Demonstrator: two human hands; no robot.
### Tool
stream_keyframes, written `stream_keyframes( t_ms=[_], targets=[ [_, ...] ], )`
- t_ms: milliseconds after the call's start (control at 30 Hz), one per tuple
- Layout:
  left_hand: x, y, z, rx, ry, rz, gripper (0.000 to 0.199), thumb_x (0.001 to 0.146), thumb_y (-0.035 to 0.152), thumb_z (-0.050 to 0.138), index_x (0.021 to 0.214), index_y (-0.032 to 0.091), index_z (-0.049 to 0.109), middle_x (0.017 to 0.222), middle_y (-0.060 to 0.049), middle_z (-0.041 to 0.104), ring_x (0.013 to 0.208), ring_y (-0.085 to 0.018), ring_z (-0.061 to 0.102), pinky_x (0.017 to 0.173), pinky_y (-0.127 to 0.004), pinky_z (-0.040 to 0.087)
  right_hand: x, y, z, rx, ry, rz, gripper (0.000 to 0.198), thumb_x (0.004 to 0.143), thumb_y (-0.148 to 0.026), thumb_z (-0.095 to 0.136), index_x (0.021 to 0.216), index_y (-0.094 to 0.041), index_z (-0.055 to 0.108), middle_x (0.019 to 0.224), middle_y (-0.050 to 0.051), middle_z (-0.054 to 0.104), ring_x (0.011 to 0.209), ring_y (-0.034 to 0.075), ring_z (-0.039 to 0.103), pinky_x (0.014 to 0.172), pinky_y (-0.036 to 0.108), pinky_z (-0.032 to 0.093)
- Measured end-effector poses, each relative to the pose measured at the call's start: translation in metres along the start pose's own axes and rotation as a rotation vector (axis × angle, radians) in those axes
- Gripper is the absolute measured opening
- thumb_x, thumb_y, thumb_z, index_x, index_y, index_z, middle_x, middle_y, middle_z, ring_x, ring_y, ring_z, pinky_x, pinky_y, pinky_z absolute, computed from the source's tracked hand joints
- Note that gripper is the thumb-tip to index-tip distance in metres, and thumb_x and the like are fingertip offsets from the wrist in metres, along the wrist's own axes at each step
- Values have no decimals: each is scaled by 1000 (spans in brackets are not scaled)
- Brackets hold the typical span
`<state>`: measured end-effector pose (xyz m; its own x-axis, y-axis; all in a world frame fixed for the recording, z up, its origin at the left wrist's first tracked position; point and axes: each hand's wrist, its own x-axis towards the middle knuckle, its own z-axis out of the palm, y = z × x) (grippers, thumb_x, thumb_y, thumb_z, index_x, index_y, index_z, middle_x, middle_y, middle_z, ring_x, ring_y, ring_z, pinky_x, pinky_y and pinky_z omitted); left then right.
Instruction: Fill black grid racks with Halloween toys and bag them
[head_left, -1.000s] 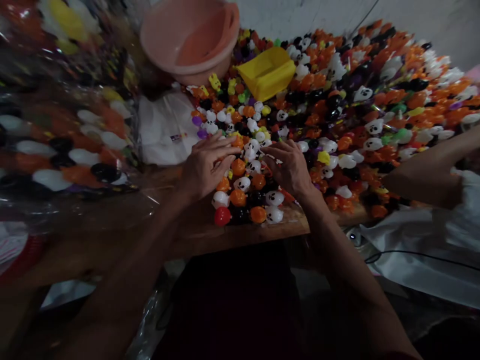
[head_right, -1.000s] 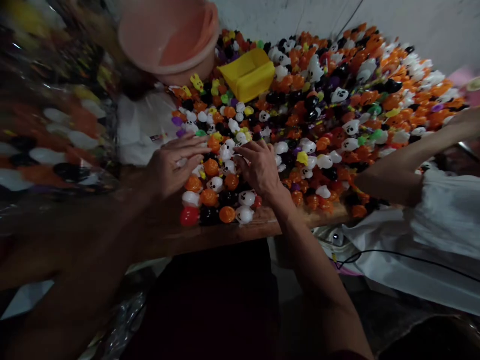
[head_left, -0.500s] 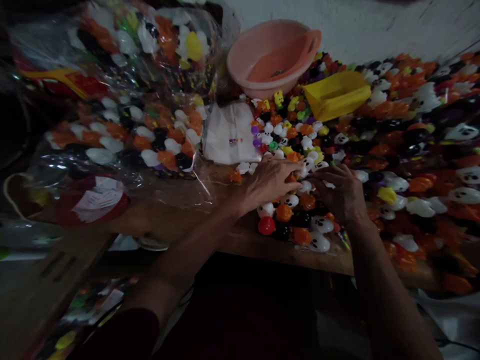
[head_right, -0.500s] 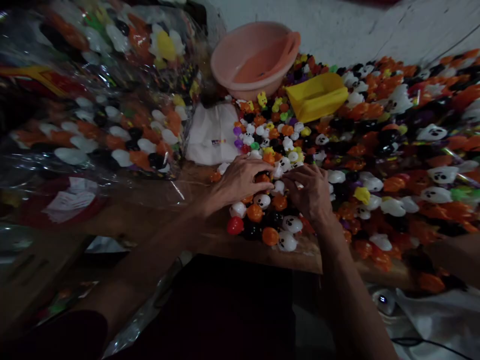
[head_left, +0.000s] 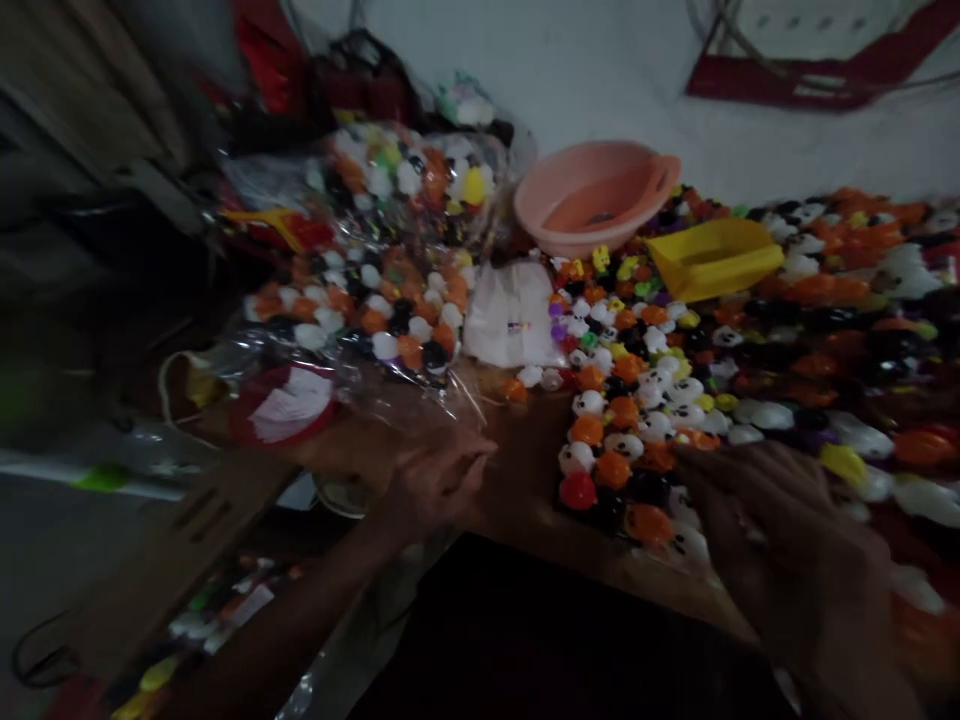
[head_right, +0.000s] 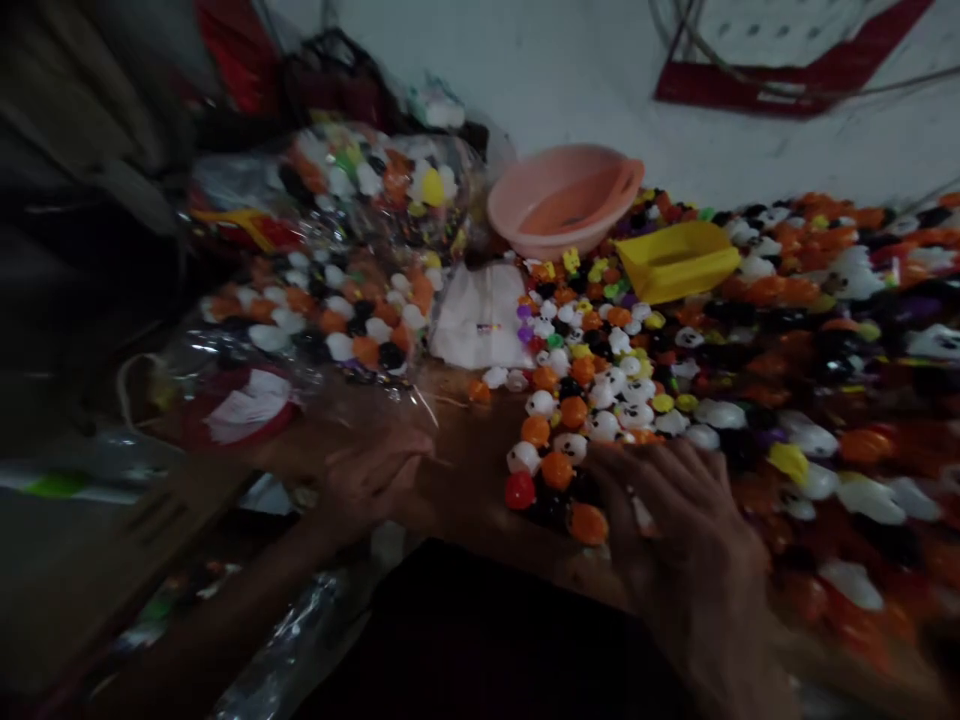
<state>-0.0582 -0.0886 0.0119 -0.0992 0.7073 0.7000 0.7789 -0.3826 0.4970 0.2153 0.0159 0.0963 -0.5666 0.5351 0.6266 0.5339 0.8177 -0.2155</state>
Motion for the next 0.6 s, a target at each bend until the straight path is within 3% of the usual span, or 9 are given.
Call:
stream_keyframes(
  t_ms=[100,200,267,433,533,600],
  targets=[
    [-26,-11,-16,-7,-32,-251,15,94,26,56,95,23,71,87,-1,77,81,-16,73,80,-27,59,12,-41,30,203,-14,-87,20,94,-24,61,108,-33,72,88,2,75,75,23,71,64,39,56],
    [-45,-29,-15,4,-41,-509,20,93,31,52,89,22,70,85,-3,77,77,-17,72,76,-28,59,30,-79,74,396,-24,-42,24,96,-22,55,109,-30,73,92,3,77,75,21,73,61,34,58],
    [-54,-44,-10,18,-40,-605,19,94,28,52,88,21,69,82,-2,76,74,-17,71,72,-27,58,47,-97,102,454,8,5,25,97,-24,52,109,-27,73,91,4,77,75,21,72,63,34,59],
    [-65,-70,7,3,-95,-734,16,94,28,57,93,20,71,86,-4,77,76,-19,71,74,-29,58,97,-111,153,203,100,95,32,95,-40,55,113,-21,72,106,15,75,92,29,71,82,45,57],
    [-63,-75,11,14,-104,-768,17,95,28,59,101,19,72,96,-8,78,84,-23,73,81,-34,58,131,-112,179,35,5,199,48,86,-52,65,119,-17,71,114,21,72,101,35,68,85,50,54],
    [-60,-75,10,13,-114,-782,18,94,29,62,103,18,73,98,-10,78,88,-26,73,82,-36,58,150,-117,194,-37,-157,309,57,84,-50,69,127,-12,67,111,23,73,103,36,69,85,48,53]
  ],
)
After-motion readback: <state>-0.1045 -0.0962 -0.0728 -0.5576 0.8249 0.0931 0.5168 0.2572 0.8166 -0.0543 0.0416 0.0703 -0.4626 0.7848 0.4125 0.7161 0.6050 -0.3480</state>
